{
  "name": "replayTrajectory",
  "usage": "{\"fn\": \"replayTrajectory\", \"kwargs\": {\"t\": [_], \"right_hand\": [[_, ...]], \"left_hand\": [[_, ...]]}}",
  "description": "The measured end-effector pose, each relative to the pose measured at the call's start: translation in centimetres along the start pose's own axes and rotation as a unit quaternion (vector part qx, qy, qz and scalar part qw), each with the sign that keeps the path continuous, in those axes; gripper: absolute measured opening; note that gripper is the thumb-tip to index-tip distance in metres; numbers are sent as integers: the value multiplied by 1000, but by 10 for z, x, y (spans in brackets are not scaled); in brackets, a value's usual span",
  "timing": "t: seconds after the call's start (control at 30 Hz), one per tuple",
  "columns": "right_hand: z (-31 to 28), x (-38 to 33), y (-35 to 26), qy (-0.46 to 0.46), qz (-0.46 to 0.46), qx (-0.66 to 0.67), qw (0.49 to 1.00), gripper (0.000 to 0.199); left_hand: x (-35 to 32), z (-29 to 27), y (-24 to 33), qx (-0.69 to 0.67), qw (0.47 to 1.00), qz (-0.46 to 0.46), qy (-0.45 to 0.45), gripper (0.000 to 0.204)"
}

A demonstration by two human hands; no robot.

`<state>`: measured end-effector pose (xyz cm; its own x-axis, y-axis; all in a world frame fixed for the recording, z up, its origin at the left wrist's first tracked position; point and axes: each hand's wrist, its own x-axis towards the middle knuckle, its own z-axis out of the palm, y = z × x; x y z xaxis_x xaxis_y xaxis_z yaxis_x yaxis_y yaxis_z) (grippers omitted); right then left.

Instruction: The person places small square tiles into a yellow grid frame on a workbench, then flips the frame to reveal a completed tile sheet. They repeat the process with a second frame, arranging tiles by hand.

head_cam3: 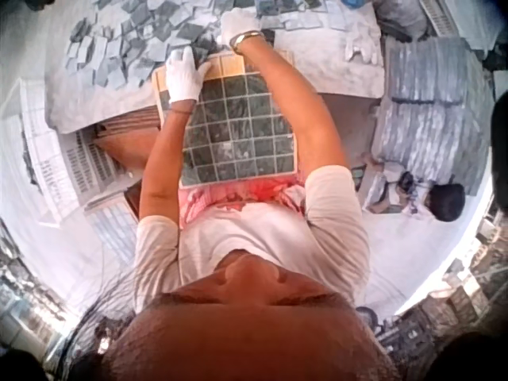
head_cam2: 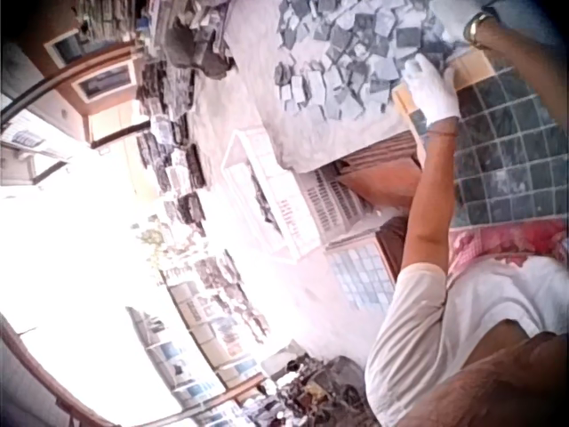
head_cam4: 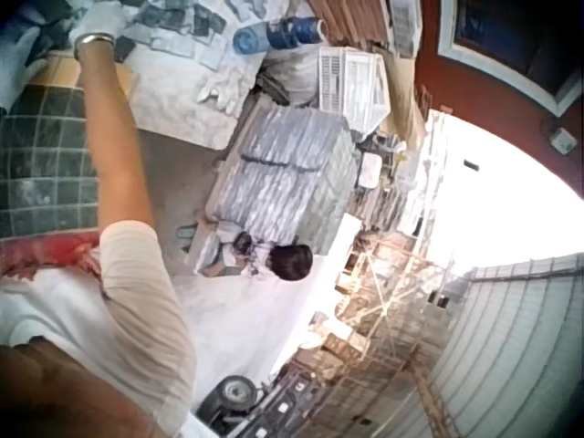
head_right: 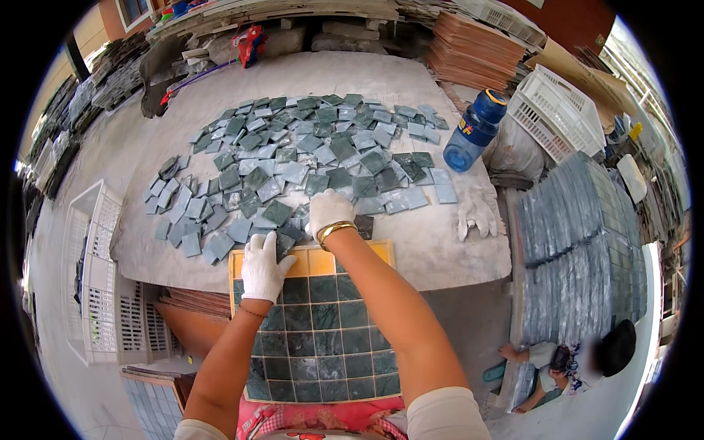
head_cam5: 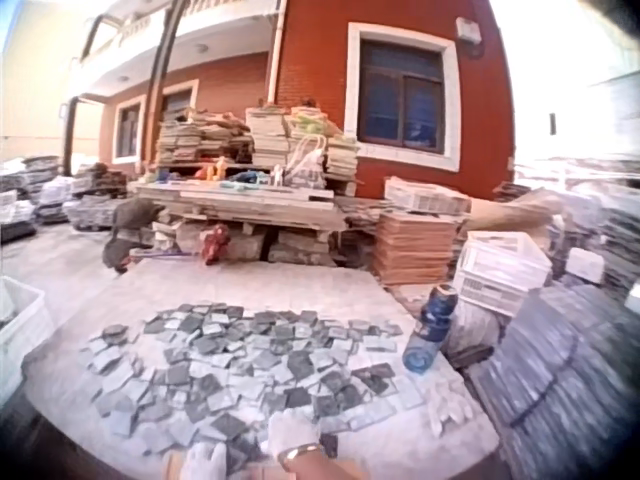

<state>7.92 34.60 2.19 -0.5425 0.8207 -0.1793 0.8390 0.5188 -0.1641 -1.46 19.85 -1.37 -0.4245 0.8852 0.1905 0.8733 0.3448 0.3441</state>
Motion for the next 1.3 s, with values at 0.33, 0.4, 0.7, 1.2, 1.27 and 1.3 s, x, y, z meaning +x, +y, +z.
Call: {"fn": "replayTrajectory", "kwargs": {"t": [0.33, 0.4, 0.7, 1.2, 1.27, 1.3], "right_hand": [[-14, 10, 101, 13, 102, 545, 832, 57], [-1, 5, 108, 94, 84, 538, 833, 56], [-10, -37, 73, 2, 25, 27, 999, 54], [8, -46, 125, 118, -82, 253, 957, 24], [-4, -46, 129, 157, -114, 251, 948, 22], [-9, -43, 133, 138, -120, 276, 944, 21]], "left_hand": [[-9, 16, -16, -93, 991, 47, 85, 59], [-11, 15, -15, -97, 991, 43, 83, 59], [-12, 15, -15, -111, 988, 44, 94, 57], [-12, 13, -14, -118, 986, 48, 104, 57], [-13, 14, -14, -107, 989, 42, 98, 58], [-14, 14, -13, -116, 989, 35, 89, 58]]}}
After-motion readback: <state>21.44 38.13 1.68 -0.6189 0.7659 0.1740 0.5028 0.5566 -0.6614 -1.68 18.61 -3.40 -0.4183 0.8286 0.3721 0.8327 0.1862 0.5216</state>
